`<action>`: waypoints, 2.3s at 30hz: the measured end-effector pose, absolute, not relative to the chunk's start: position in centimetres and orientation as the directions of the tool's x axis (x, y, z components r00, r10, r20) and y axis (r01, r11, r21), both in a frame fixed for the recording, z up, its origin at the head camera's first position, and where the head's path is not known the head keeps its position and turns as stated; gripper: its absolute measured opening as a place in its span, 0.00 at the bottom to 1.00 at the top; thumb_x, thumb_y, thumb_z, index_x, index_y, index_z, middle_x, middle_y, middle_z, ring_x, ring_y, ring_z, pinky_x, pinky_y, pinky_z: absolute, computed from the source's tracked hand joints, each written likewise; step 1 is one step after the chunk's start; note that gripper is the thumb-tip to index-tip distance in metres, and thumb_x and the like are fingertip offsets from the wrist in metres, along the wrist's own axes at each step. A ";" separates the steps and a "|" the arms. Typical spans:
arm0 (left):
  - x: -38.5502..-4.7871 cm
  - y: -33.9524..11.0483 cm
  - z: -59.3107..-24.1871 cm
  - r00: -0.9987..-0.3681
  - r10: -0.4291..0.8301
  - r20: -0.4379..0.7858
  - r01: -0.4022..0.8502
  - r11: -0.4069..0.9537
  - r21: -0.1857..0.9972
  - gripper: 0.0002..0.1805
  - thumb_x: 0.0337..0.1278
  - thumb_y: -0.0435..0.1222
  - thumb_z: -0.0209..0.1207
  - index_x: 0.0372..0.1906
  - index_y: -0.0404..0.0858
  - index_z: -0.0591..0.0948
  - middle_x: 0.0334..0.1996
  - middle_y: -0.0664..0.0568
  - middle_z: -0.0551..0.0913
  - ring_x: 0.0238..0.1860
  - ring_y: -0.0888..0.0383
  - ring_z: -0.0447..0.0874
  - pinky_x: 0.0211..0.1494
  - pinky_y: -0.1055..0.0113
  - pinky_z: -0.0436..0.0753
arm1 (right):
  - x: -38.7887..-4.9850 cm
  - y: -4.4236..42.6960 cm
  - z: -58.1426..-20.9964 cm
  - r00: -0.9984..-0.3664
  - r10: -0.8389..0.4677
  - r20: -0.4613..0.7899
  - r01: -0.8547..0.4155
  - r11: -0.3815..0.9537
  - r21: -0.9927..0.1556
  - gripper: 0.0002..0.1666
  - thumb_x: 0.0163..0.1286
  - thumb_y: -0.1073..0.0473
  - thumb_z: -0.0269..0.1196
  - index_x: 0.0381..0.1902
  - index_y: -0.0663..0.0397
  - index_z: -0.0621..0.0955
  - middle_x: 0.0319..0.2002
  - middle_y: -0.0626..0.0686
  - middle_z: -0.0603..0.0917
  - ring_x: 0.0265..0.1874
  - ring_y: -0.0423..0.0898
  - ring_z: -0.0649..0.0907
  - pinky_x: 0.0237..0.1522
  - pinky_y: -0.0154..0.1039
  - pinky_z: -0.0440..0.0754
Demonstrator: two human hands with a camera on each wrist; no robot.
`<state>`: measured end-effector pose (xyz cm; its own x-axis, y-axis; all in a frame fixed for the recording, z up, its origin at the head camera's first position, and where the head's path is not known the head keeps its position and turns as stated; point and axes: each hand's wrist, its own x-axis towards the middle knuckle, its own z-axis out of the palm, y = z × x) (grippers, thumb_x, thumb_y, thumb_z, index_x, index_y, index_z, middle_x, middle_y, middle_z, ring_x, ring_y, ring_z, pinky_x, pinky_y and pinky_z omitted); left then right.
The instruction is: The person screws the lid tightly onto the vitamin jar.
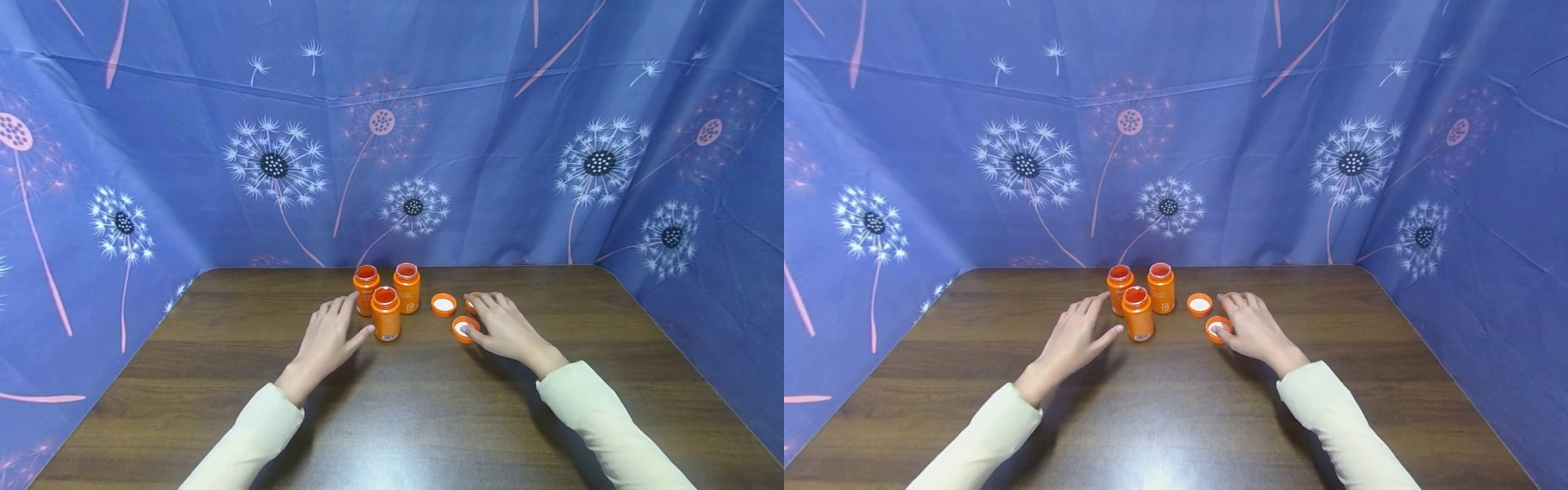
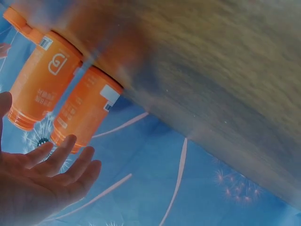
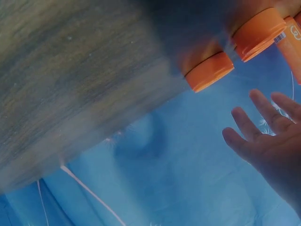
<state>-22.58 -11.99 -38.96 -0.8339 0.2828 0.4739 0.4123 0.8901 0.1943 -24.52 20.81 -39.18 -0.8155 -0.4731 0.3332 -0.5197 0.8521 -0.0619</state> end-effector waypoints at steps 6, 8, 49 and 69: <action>-22.9 -11.4 -39.0 -0.833 0.298 0.466 0.427 0.882 0.198 0.36 0.52 0.54 0.58 0.62 0.37 0.66 0.50 0.43 0.77 0.47 0.42 0.76 0.47 0.49 0.75 | -24.9 20.7 -39.6 -0.813 -0.497 0.304 -0.531 0.847 -0.037 0.34 0.58 0.46 0.62 0.57 0.62 0.72 0.51 0.58 0.77 0.48 0.58 0.74 0.52 0.57 0.68; -23.0 -11.2 -39.0 -0.834 0.303 0.460 0.429 0.881 0.198 0.36 0.52 0.54 0.58 0.61 0.37 0.67 0.50 0.43 0.77 0.47 0.42 0.76 0.46 0.50 0.75 | -25.0 20.6 -39.8 -0.813 -0.500 0.299 -0.532 0.846 -0.031 0.34 0.57 0.46 0.63 0.56 0.62 0.73 0.49 0.57 0.78 0.47 0.58 0.74 0.51 0.57 0.69; -24.9 -8.9 -40.0 -0.861 0.281 0.425 0.420 0.864 0.278 0.33 0.46 0.53 0.63 0.53 0.36 0.68 0.39 0.42 0.82 0.36 0.45 0.80 0.41 0.53 0.78 | -25.2 20.2 -40.8 -0.825 -0.521 0.220 -0.531 0.847 0.017 0.30 0.51 0.48 0.68 0.49 0.58 0.77 0.44 0.55 0.80 0.47 0.57 0.74 0.48 0.59 0.70; -24.9 -8.7 -40.0 -0.875 0.270 0.401 0.404 0.863 0.303 0.32 0.46 0.53 0.63 0.49 0.36 0.69 0.34 0.44 0.82 0.34 0.48 0.81 0.39 0.56 0.80 | -25.3 20.4 -40.8 -0.802 -0.518 0.297 -0.537 0.843 0.018 0.29 0.50 0.45 0.68 0.46 0.56 0.77 0.42 0.54 0.79 0.46 0.57 0.74 0.44 0.56 0.71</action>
<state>-24.89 -8.74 -39.96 -0.8755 0.2695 0.4011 0.4045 0.8629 0.3029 -25.33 20.42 -40.82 -0.8024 -0.5175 0.2972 -0.5372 0.8433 0.0181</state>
